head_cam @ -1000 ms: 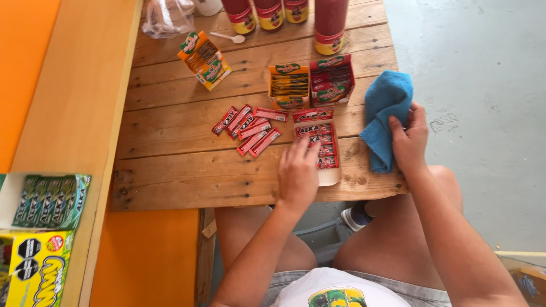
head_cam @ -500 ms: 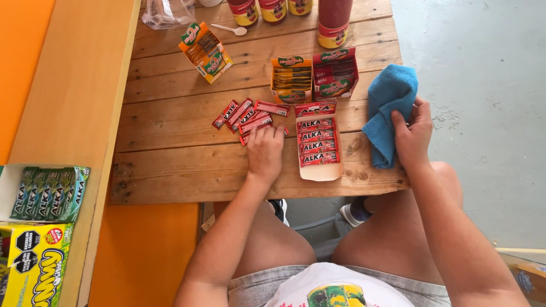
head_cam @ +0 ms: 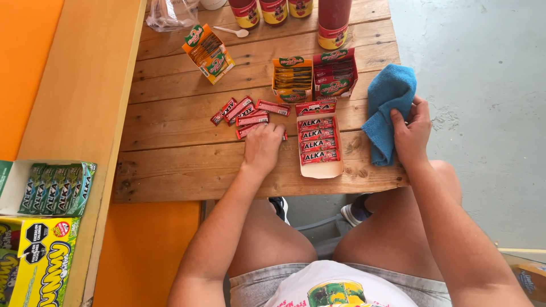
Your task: Organizing small product packets by wiping them with a cloth and placing them into a cardboard display box on a wooden counter.
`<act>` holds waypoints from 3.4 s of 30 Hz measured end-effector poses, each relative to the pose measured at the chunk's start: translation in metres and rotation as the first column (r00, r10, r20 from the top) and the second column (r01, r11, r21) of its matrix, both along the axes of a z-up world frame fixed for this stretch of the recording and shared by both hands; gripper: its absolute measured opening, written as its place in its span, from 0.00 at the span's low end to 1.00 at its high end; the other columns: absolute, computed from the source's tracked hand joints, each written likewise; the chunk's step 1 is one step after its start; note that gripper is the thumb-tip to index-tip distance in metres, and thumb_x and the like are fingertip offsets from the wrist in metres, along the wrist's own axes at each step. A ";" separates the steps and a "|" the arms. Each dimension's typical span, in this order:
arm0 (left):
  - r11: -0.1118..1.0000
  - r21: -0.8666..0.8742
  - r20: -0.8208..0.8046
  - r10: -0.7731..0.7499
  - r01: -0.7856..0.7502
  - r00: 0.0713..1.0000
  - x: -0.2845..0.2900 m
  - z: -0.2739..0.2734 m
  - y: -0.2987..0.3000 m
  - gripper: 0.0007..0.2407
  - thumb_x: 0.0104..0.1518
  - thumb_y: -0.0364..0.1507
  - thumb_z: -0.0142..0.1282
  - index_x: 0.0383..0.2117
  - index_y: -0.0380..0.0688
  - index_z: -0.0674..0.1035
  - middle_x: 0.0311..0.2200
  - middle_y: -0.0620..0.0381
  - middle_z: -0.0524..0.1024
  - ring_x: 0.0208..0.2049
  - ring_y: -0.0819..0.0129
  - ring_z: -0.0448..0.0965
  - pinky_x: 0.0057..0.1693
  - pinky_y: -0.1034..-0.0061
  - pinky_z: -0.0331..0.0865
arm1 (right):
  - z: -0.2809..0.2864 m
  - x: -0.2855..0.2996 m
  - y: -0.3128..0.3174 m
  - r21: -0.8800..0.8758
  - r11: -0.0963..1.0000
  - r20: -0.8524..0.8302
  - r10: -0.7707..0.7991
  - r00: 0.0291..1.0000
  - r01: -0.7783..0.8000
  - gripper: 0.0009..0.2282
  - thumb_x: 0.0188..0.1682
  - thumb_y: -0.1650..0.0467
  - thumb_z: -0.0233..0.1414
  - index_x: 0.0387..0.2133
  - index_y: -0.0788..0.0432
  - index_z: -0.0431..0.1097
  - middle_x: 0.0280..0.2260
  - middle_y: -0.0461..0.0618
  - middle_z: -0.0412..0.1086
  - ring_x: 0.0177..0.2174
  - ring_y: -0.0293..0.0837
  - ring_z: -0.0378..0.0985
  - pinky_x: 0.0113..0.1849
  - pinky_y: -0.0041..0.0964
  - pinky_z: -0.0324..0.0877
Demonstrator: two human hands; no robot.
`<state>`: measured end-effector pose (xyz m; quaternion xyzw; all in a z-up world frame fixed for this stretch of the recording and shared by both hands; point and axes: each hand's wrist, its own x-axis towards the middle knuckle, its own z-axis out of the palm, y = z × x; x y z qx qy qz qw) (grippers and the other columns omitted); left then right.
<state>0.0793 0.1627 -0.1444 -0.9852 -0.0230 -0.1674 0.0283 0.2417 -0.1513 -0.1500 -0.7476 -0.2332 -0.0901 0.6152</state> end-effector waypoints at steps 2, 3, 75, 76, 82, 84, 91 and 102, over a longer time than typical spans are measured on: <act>0.985 -0.169 -0.035 0.023 -0.028 0.999 -0.011 0.037 -0.008 0.11 0.50 0.27 0.51 0.39 0.54 0.76 0.29 0.60 0.73 0.34 0.63 0.77 0.39 0.69 0.72 | 0.001 -0.003 0.003 0.043 0.999 -0.007 -0.008 1.000 0.008 0.14 0.55 0.75 0.52 0.50 0.64 0.57 0.37 0.61 0.66 0.37 0.57 0.72 0.32 0.46 0.70; 0.941 -0.332 -0.075 0.038 -0.061 0.996 -0.016 0.057 -0.012 0.19 0.45 0.25 0.56 0.47 0.54 0.75 0.34 0.57 0.75 0.38 0.60 0.78 0.43 0.65 0.73 | 0.002 -0.004 0.003 0.086 0.996 -0.016 -0.015 1.000 0.017 0.14 0.54 0.75 0.53 0.50 0.64 0.58 0.36 0.59 0.66 0.36 0.54 0.72 0.32 0.44 0.70; 0.654 -0.741 0.399 0.250 0.150 0.882 -0.069 0.163 -0.155 0.14 0.65 0.36 0.27 0.44 0.54 0.72 0.64 0.49 0.55 0.69 0.41 0.41 0.66 0.40 0.27 | 0.132 -0.214 0.065 0.727 0.658 -0.680 0.652 0.337 0.194 0.29 0.44 0.60 0.35 0.59 0.63 0.50 0.59 0.56 0.54 0.58 0.48 0.54 0.59 0.45 0.48; 0.651 -0.745 0.395 0.255 0.145 0.883 -0.069 0.170 -0.152 0.14 0.65 0.36 0.27 0.44 0.54 0.72 0.64 0.49 0.55 0.69 0.41 0.41 0.66 0.40 0.27 | 0.121 -0.217 0.060 0.723 0.663 -0.684 0.650 0.332 0.194 0.29 0.44 0.60 0.35 0.59 0.63 0.50 0.59 0.56 0.54 0.58 0.48 0.54 0.59 0.45 0.48; 0.607 -0.768 0.463 0.303 0.206 0.833 -0.064 0.181 -0.129 0.07 0.62 0.33 0.41 0.34 0.52 0.74 0.28 0.72 0.77 0.46 0.69 0.71 0.67 0.54 0.37 | 0.148 -0.203 0.038 0.545 0.831 -0.784 0.456 0.421 0.114 0.13 0.45 0.68 0.48 0.42 0.62 0.65 0.32 0.58 0.72 0.29 0.49 0.74 0.33 0.41 0.71; 0.580 -0.809 0.425 0.466 0.095 0.776 -0.065 0.177 -0.118 0.06 0.61 0.33 0.43 0.35 0.56 0.76 0.25 0.70 0.75 0.33 0.71 0.65 0.49 0.74 0.55 | 0.212 -0.189 0.022 -0.589 0.782 -0.435 -0.519 0.736 0.203 0.18 0.41 0.58 0.49 0.20 0.62 0.55 0.24 0.50 0.55 0.26 0.46 0.53 0.29 0.49 0.52; 0.677 -0.714 0.445 0.242 0.178 0.862 -0.030 0.122 -0.110 0.08 0.59 0.24 0.44 0.39 0.41 0.77 0.36 0.54 0.78 0.38 0.64 0.78 0.45 0.73 0.71 | 0.074 -0.055 -0.016 0.541 0.739 -0.603 0.006 0.798 0.403 0.11 0.49 0.63 0.46 0.41 0.51 0.68 0.35 0.39 0.68 0.39 0.32 0.71 0.46 0.26 0.70; 0.567 -0.823 0.127 0.252 -0.040 0.959 -0.022 0.082 -0.118 0.04 0.49 0.25 0.53 0.27 0.50 0.79 0.21 0.56 0.78 0.28 0.59 0.80 0.35 0.70 0.74 | 0.025 -0.045 -0.013 0.331 0.905 -0.557 -0.042 0.829 0.268 0.09 0.53 0.65 0.48 0.45 0.48 0.66 0.26 0.41 0.68 0.25 0.33 0.76 0.29 0.25 0.74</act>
